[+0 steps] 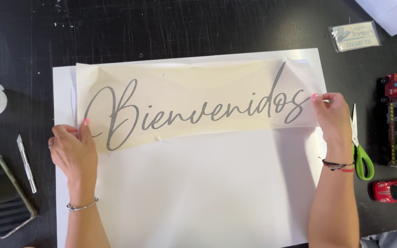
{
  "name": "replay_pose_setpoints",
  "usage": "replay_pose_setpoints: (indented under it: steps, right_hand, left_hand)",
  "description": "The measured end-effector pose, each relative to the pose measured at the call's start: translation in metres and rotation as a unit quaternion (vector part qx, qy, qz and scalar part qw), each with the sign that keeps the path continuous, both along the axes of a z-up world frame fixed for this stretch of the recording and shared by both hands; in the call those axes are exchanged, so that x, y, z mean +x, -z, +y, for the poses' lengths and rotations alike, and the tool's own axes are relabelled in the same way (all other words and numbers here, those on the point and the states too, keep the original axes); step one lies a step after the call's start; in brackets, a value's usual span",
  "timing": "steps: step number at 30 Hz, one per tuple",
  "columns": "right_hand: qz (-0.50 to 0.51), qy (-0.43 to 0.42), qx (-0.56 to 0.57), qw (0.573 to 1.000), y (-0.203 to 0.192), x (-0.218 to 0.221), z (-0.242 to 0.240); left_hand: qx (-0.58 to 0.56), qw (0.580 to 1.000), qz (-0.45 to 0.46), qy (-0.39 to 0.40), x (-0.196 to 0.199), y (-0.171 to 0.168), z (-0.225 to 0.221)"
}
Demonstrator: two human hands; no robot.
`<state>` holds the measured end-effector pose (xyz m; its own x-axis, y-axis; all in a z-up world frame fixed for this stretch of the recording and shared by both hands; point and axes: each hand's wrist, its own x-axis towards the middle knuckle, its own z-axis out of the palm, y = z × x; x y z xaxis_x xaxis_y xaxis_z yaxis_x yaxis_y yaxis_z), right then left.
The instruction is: Positioning and smoothing a vinyl decal onto a white board on a work table.
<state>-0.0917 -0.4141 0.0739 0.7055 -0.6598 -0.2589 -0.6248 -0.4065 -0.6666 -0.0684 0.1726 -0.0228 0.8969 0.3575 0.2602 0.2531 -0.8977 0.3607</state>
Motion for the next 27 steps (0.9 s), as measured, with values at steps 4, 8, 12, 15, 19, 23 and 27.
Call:
replay_pose_setpoints:
  steps: [4,8,12,15,19,23,27]
  right_hand:
    - [0.042,0.022,0.021,0.999,-0.024,0.005,0.015]
    - [0.074,0.002,0.009,0.997,-0.02,-0.002,0.007]
    - [-0.007,-0.021,0.029,0.999,-0.004,-0.006,-0.012]
    - [-0.069,-0.025,0.054,0.996,-0.011,-0.009,-0.008]
    - [-0.111,-0.028,0.02,0.993,-0.03,-0.013,0.009]
    - [-0.156,-0.028,-0.008,0.987,-0.05,-0.018,0.028]
    - [-0.187,-0.035,-0.041,0.981,-0.057,-0.026,0.037]
  left_hand:
    - [0.018,1.0,-0.003,0.004,0.002,0.01,0.004]
    - [0.037,0.999,-0.017,0.007,0.003,0.028,0.012]
    - [0.042,0.999,-0.018,0.004,0.004,0.029,0.011]
    - [0.052,0.998,-0.021,0.007,0.004,0.031,0.012]
    - [0.088,0.996,-0.031,0.011,0.006,0.035,0.013]
    - [0.137,0.99,-0.044,0.01,0.007,0.042,0.015]
    - [0.164,0.985,-0.06,0.014,0.007,0.043,0.013]
